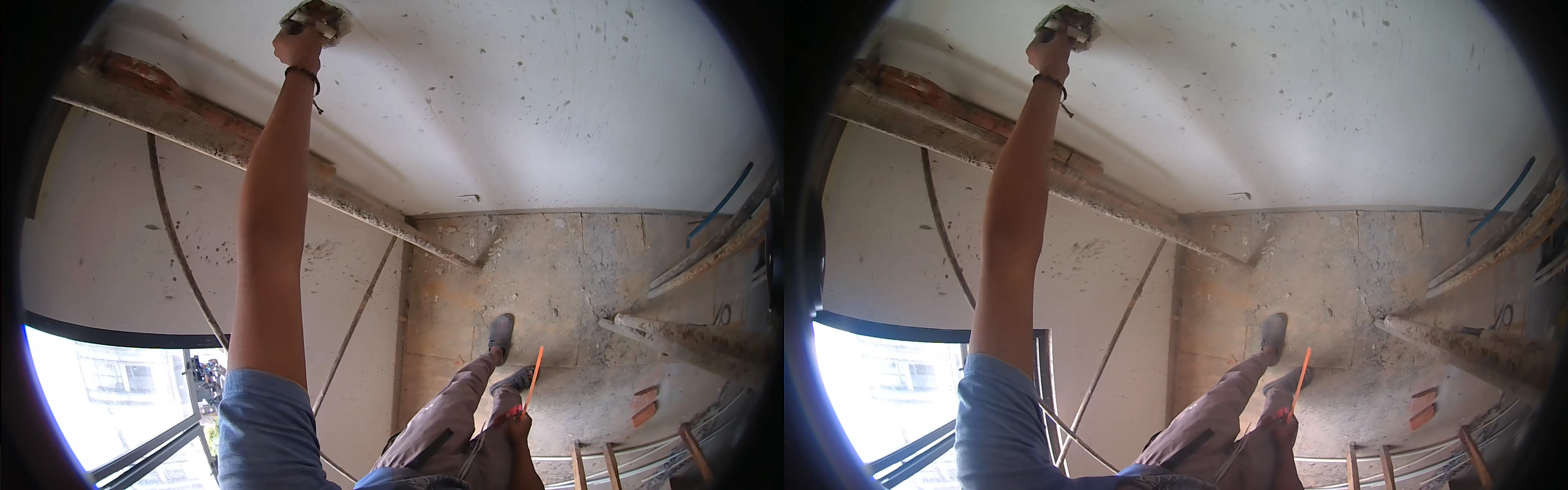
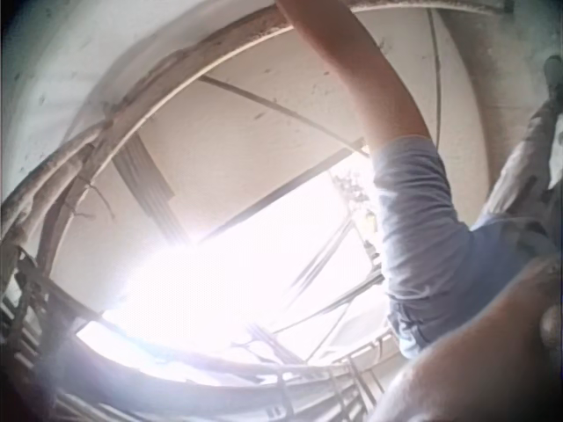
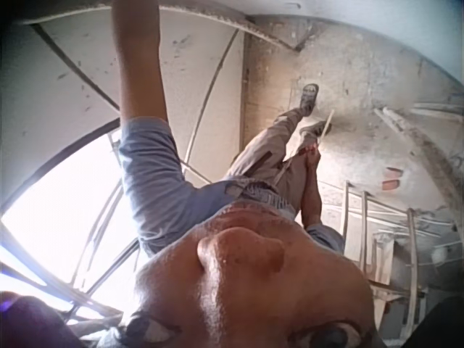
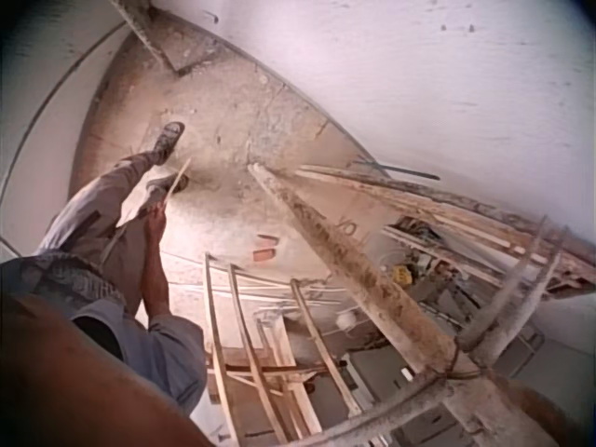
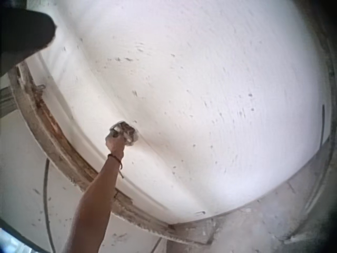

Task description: The person saws a piece of PVC pipe, applies adhesive from a small container, and inserts the pipe into a wall opening.

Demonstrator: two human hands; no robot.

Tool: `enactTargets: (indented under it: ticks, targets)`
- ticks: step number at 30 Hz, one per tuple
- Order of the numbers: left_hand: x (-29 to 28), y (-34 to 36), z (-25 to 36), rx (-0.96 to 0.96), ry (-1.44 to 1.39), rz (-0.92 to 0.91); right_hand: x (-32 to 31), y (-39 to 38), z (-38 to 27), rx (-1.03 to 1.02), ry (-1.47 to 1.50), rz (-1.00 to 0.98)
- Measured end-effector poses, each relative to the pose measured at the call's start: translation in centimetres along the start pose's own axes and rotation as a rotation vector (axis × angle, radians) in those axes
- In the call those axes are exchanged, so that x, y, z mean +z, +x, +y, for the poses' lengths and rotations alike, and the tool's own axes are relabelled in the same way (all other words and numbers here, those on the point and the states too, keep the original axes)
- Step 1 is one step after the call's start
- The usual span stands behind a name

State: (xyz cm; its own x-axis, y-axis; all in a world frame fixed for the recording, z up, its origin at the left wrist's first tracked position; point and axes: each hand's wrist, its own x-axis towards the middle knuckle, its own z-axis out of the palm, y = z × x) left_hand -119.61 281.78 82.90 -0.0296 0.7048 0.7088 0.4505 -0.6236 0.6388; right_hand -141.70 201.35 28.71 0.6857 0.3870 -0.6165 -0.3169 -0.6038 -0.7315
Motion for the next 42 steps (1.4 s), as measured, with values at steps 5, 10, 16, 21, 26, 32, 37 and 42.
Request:
enactTargets:
  ticks: [5, 10, 16, 21, 26, 32, 37, 42]
  targets:
    - [0.0, -4.6, -0.8, -0.046, -0.218, 0.360, 0.0, -0.5, -1.2, 0.000, -0.003, 0.002]
    - [-3.0, -20.7, 2.3, -0.660, -0.845, -0.224, -0.7, 1.0, -2.8, -0.161, 0.070, 0.081]
    - [-17.0, -53.5, -3.4, -1.318, -0.514, -0.733, -0.8, 1.2, -10.2, -0.144, 0.146, -0.030]
    - [-28.5, -71.5, -3.9, -0.937, -0.171, -0.904, -2.8, 1.2, -20.5, -0.326, 0.152, -0.089]
    - [-31.6, -68.9, -3.6, -0.529, -0.005, -1.122, -3.8, 1.1, -24.4, -0.223, 0.162, -0.284]
    - [-32.1, -62.2, 0.0, -1.344, -0.546, -1.538, -4.9, 2.0, -28.2, 0.051, 0.457, -0.411]
    - [-32.4, -61.2, 0.7, -1.515, -0.670, -1.243, -3.8, 2.5, -30.0, 0.114, 0.577, -0.529]
    - [-29.8, -58.4, 2.4, -1.813, -1.113, -1.029, -6.4, 2.4, -31.4, 0.025, 0.707, -0.493]
